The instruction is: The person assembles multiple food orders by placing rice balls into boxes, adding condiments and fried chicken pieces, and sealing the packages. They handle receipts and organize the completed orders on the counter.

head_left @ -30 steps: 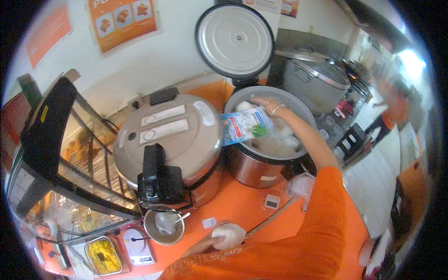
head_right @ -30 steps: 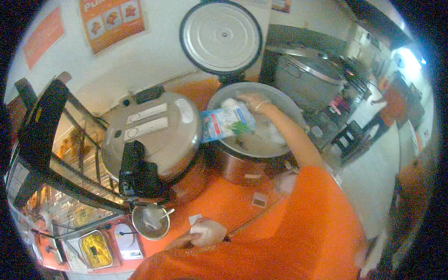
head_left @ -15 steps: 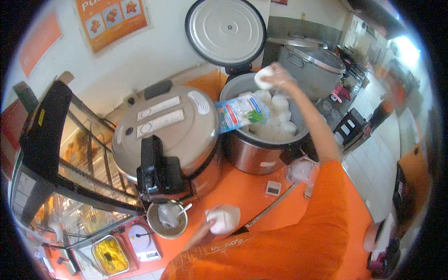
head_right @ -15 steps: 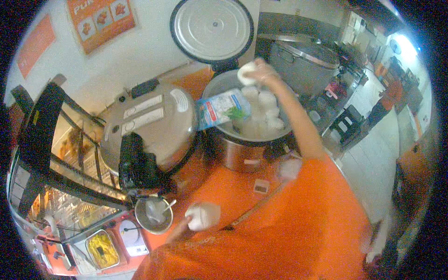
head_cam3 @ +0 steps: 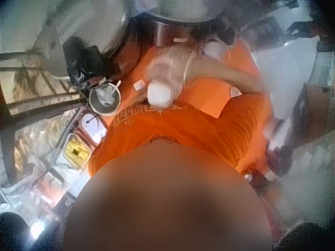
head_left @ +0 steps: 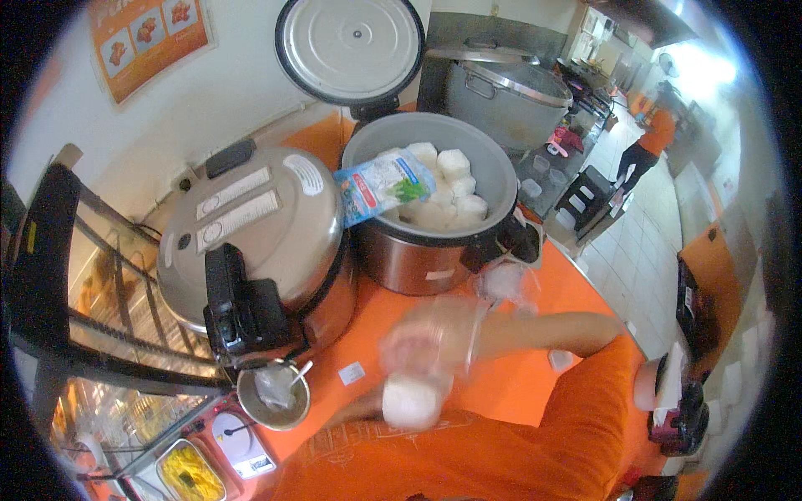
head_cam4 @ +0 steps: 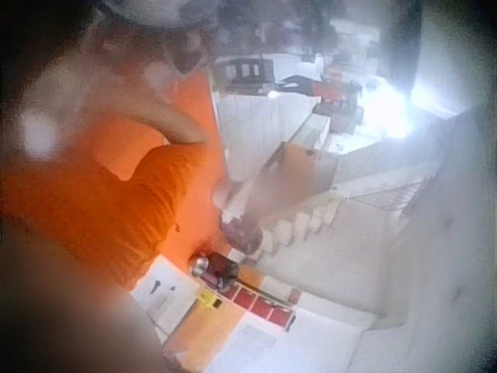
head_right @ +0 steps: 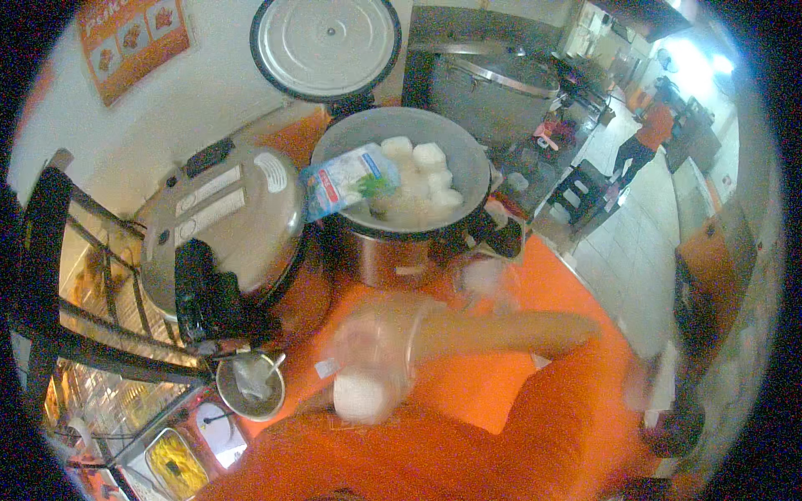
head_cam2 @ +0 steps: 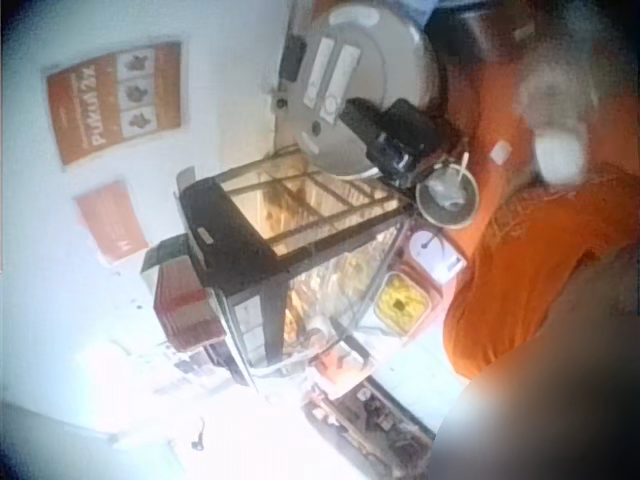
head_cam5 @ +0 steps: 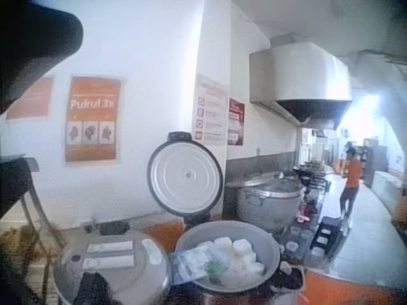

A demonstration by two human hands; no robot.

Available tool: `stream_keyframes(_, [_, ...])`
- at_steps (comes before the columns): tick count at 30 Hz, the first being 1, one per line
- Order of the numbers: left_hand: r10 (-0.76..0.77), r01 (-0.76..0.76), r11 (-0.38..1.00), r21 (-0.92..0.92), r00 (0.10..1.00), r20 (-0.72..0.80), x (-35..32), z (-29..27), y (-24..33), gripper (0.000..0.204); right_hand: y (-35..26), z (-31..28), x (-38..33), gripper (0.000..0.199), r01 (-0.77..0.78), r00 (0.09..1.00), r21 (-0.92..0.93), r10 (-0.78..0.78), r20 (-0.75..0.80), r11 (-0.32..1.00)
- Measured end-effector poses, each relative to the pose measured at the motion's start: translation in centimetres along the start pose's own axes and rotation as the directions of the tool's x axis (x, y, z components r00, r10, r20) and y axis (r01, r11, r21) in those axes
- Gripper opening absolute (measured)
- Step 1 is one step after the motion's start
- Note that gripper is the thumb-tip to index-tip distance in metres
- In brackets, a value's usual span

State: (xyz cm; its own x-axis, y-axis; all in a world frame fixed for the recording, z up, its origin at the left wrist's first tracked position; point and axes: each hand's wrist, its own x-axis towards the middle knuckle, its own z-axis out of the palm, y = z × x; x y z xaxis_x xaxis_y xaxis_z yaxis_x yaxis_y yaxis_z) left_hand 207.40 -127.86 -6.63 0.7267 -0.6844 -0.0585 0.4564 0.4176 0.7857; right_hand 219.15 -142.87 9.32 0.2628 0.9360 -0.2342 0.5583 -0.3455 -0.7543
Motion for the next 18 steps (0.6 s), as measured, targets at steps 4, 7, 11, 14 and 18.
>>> stream_keyframes(4, [-0.028,0.029,1.000,0.011,0.999,-0.043,-0.9,0.0,-0.9,0.079,11.0,-12.3,2.1,0.042,-0.288,0.879,-0.369,0.091,-0.468,0.884])
stream_keyframes(7, [-0.022,0.019,1.000,-0.020,0.987,-0.161,-2.7,-1.1,-1.3,0.080,22.8,-20.5,6.2,0.038,-0.685,0.693,-0.521,0.236,-0.681,0.509])
stream_keyframes(11, [-0.012,-0.013,0.997,-0.075,0.944,-0.329,-5.2,-2.1,-1.8,0.080,33.2,-23.9,10.1,0.034,-0.763,0.646,-0.530,0.457,-0.611,0.370])
stream_keyframes(14, [0.002,-0.048,0.993,-0.103,0.913,-0.407,-6.4,-2.2,-2.1,0.080,31.9,-24.3,10.0,0.047,-0.763,0.619,-0.618,0.493,-0.611,0.193])
stream_keyframes(18, [0.030,-0.076,0.993,-0.093,0.905,-0.424,-6.2,-2.7,-1.8,0.081,21.4,-22.7,6.2,0.060,-0.636,0.762,-0.671,0.447,-0.468,0.381])
